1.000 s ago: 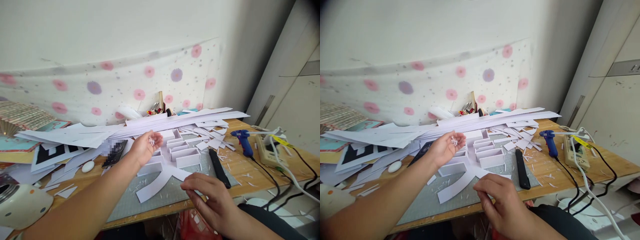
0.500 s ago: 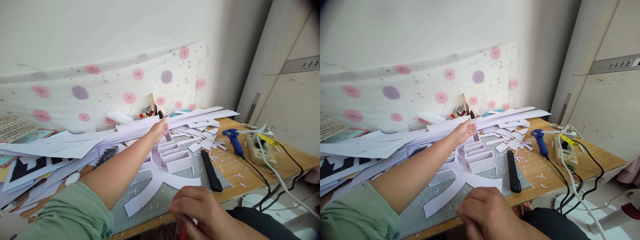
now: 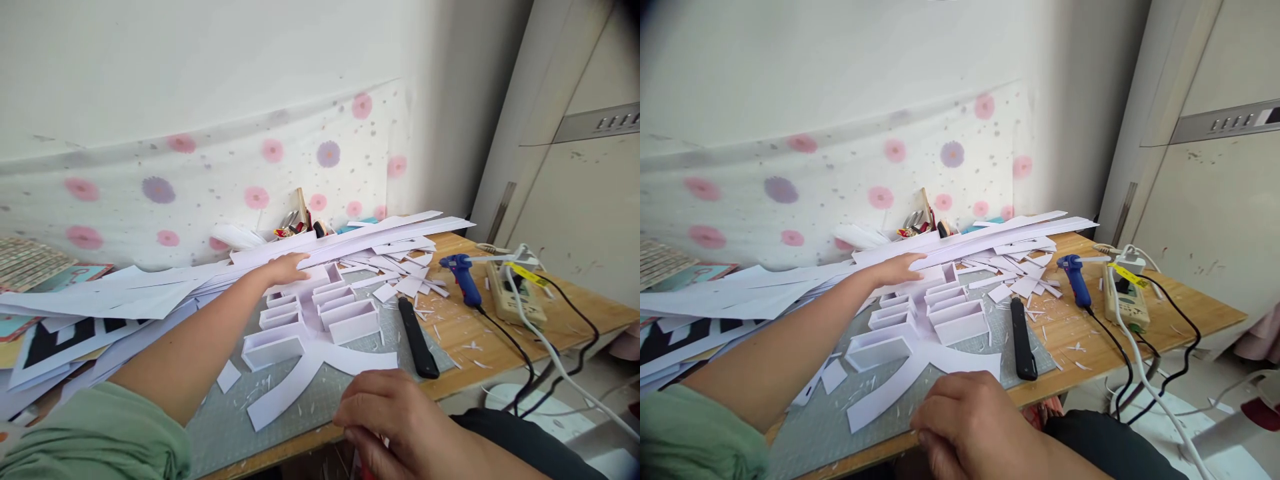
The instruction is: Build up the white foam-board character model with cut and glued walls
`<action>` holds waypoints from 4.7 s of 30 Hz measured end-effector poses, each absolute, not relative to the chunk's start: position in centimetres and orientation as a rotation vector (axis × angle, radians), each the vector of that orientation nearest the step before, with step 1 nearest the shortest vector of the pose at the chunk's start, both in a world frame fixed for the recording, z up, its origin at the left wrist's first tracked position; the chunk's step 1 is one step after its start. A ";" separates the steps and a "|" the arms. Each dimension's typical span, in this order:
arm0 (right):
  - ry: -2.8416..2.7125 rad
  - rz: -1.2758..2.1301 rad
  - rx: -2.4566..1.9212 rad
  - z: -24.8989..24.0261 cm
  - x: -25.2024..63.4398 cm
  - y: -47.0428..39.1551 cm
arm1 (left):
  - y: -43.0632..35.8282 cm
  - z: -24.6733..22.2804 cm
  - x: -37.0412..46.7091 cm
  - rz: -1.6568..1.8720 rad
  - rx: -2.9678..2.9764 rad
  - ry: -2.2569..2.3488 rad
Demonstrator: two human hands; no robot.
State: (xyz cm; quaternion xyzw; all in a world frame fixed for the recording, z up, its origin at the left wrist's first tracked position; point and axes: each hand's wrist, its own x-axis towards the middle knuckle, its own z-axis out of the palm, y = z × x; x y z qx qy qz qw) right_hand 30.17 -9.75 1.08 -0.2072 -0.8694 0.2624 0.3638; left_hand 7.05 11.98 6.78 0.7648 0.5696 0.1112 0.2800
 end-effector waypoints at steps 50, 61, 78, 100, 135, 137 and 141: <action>-2.146 0.234 -0.733 0.8 28.9 -1.7 | -11.8 1.3 -2.7 1.288 2.297 1.657; -2.444 -0.405 -0.967 0.3 25.4 -2.3 | -14.6 -1.5 -2.7 1.051 1.820 1.662; -2.398 0.260 -0.580 1.5 24.8 -4.8 | -14.3 -1.7 -1.3 1.361 1.808 1.297; -2.485 0.481 -0.440 -0.6 23.1 -9.3 | -20.0 -2.5 -6.1 0.889 2.133 1.514; -2.359 0.188 -0.828 -2.1 23.6 -2.6 | -16.8 -4.3 -3.1 0.968 2.388 1.532; -2.337 0.186 -0.807 -2.2 23.5 -2.6 | -16.4 -3.9 -3.2 0.919 2.370 1.504; -2.299 0.179 -0.774 -2.5 23.5 -2.7 | -15.7 -3.3 -3.2 0.867 2.395 1.403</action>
